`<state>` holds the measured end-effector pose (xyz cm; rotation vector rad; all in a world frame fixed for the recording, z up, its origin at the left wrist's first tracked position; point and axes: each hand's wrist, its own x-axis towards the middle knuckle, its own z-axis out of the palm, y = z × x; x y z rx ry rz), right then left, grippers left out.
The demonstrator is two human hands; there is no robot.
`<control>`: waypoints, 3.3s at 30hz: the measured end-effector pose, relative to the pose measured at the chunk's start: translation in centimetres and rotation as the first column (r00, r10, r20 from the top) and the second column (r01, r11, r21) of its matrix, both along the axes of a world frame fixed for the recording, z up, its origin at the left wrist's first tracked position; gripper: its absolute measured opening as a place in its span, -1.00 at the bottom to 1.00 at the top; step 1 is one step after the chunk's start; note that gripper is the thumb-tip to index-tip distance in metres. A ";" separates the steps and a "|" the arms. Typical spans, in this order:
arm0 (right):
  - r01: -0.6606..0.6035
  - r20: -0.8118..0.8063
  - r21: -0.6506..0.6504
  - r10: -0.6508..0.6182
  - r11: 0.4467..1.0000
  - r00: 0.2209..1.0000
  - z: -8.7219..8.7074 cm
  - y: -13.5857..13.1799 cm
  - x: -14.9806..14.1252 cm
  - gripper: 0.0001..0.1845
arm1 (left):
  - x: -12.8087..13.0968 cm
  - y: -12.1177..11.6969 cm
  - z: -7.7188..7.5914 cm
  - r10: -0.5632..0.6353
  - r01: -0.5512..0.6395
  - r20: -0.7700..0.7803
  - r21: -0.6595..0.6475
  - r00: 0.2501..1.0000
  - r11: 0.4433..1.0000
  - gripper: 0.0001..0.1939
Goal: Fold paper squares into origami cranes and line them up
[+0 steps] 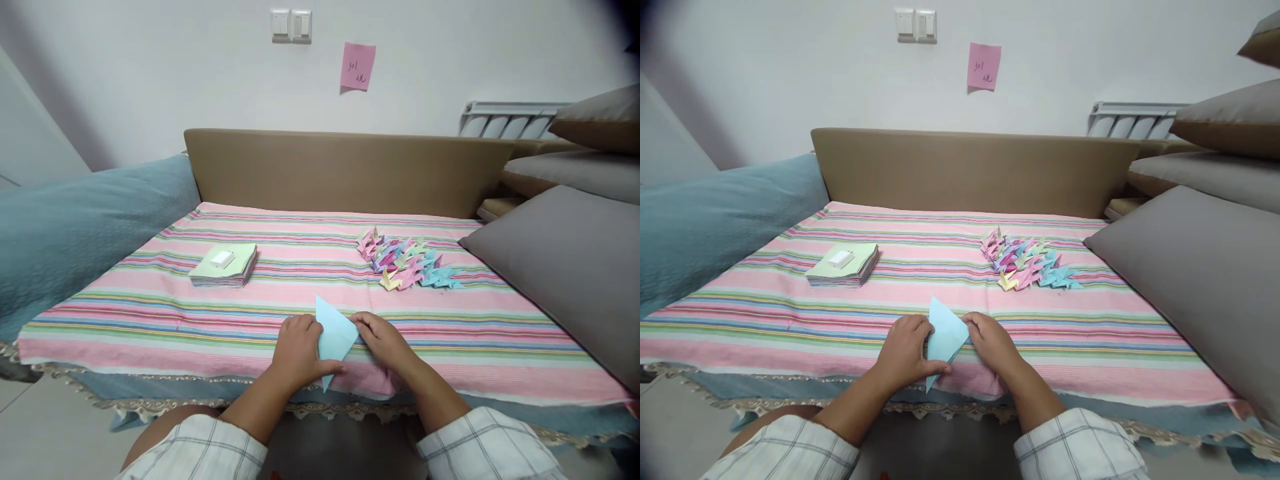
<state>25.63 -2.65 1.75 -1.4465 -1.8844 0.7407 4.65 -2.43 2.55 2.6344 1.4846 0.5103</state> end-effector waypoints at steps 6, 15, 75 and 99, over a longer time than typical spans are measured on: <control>-0.005 -0.017 0.002 0.005 1.000 1.000 -0.1 0.0 0.1 -0.70 | 0.6 -1.0 0.5 0.062 -0.064 -0.047 -0.041 0.997 0.997 -0.30; -0.016 -0.065 -0.017 0.015 1.000 0.998 0.0 0.0 -0.1 -0.68 | 0.4 -1.1 0.8 0.002 -0.002 -0.084 -0.002 0.996 1.000 -0.60; -0.125 0.360 0.404 -0.031 0.906 0.932 -2.4 0.6 0.0 -0.67 | -3.1 0.5 0.9 -0.086 0.099 -0.123 0.105 0.989 0.990 -0.82; 0.176 0.269 0.088 -0.194 0.980 0.943 -1.6 1.0 0.3 -0.68 | -3.9 2.9 1.5 0.267 -0.275 -0.168 -0.031 0.949 0.961 -0.65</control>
